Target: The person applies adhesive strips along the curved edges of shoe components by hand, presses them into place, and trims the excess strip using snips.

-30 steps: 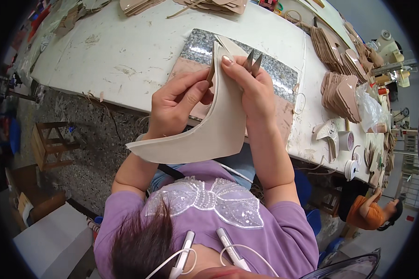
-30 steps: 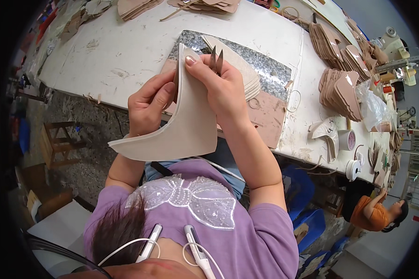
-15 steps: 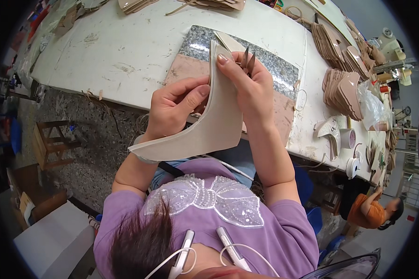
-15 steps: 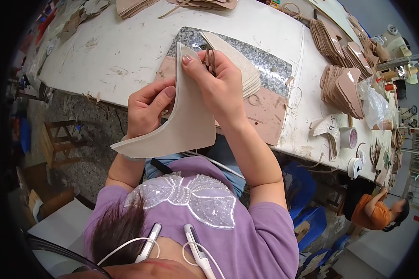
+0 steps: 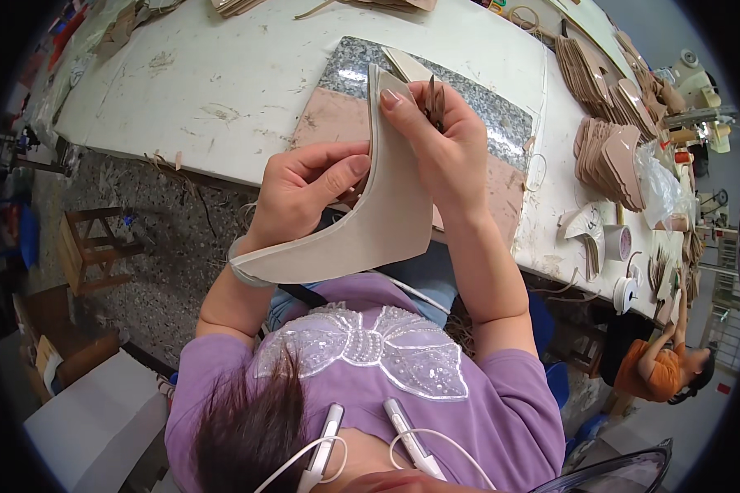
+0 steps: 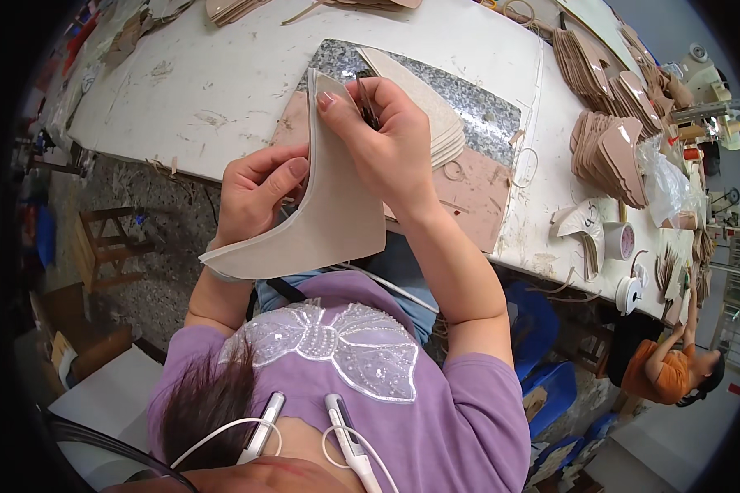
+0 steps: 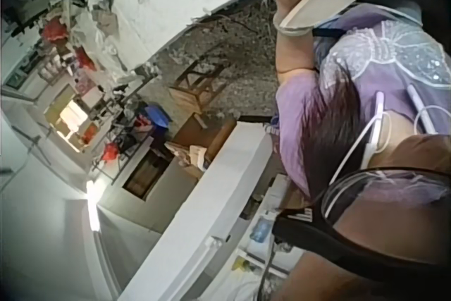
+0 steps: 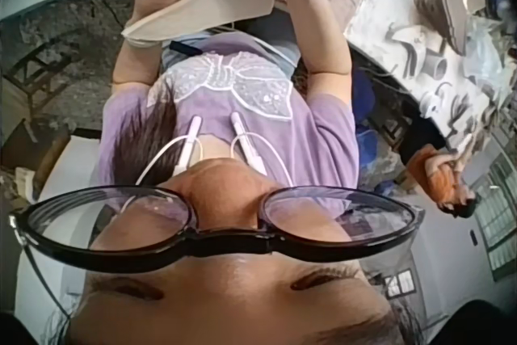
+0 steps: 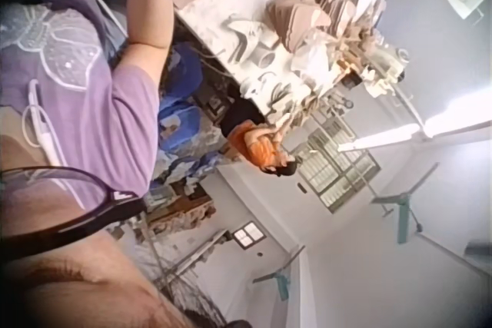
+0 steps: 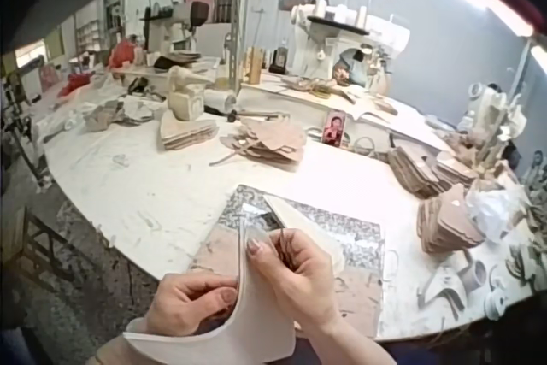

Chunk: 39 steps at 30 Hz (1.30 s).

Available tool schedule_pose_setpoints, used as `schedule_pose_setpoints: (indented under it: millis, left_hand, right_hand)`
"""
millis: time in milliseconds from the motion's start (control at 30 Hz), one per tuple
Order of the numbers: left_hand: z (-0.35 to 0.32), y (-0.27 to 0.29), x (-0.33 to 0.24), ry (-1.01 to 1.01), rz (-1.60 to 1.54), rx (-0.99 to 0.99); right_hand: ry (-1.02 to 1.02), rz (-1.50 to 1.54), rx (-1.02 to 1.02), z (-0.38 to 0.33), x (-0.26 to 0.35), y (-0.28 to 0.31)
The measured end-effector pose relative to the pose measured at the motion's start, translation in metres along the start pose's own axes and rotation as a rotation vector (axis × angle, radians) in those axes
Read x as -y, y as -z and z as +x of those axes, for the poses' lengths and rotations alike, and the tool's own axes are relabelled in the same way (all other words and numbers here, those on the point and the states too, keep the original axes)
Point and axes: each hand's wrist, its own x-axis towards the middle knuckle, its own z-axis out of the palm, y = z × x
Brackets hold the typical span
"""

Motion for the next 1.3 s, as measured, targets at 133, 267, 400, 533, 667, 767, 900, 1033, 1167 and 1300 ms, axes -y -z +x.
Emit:
schedule_pose_setpoints:
  millis: [133, 267, 400, 533, 667, 767, 900, 1033, 1167, 1300]
  left_hand:
    - [0.002, -0.005, 0.001, -0.026, 0.119, -0.026]
    - [0.005, -0.008, 0.007, -0.009, 0.137, -0.100]
    - [0.010, -0.003, 0.010, -0.014, 0.043, -0.147]
    - [0.005, 0.002, 0.018, 0.114, -0.036, 0.001]
    - [-0.009, -0.001, 0.011, 0.154, 0.027, 0.110]
    - [-0.012, -0.001, 0.011, 0.093, 0.131, 0.157]
    - [-0.012, -0.004, 0.007, 0.174, 0.078, 0.104]
    - [-0.013, -0.004, 0.007, 0.246, 0.032, 0.077]
    - [-0.012, -0.002, 0.006, 0.344, -0.046, 0.056]
    - [-0.009, 0.012, 0.016, 0.366, -0.007, 0.173]
  right_hand:
    - [0.053, -0.119, -0.011, -0.001, 0.002, -0.001]
    - [0.040, -0.115, 0.003, -0.007, 0.004, 0.002]
    - [-0.068, -0.099, 0.209, -0.031, -0.010, 0.018]
    - [-0.331, 0.179, 0.013, -0.040, -0.007, 0.031]
    - [-0.358, 0.229, 0.020, -0.042, -0.007, 0.039]
    - [-0.369, 0.251, 0.028, -0.042, -0.007, 0.041]
    - [-0.359, 0.210, 0.051, -0.042, -0.008, 0.041]
    - [-0.356, 0.126, 0.066, -0.041, -0.006, 0.041]
    - [-0.354, 0.032, 0.077, -0.042, -0.006, 0.041]
    - [-0.327, -0.081, 0.096, -0.042, -0.006, 0.041]
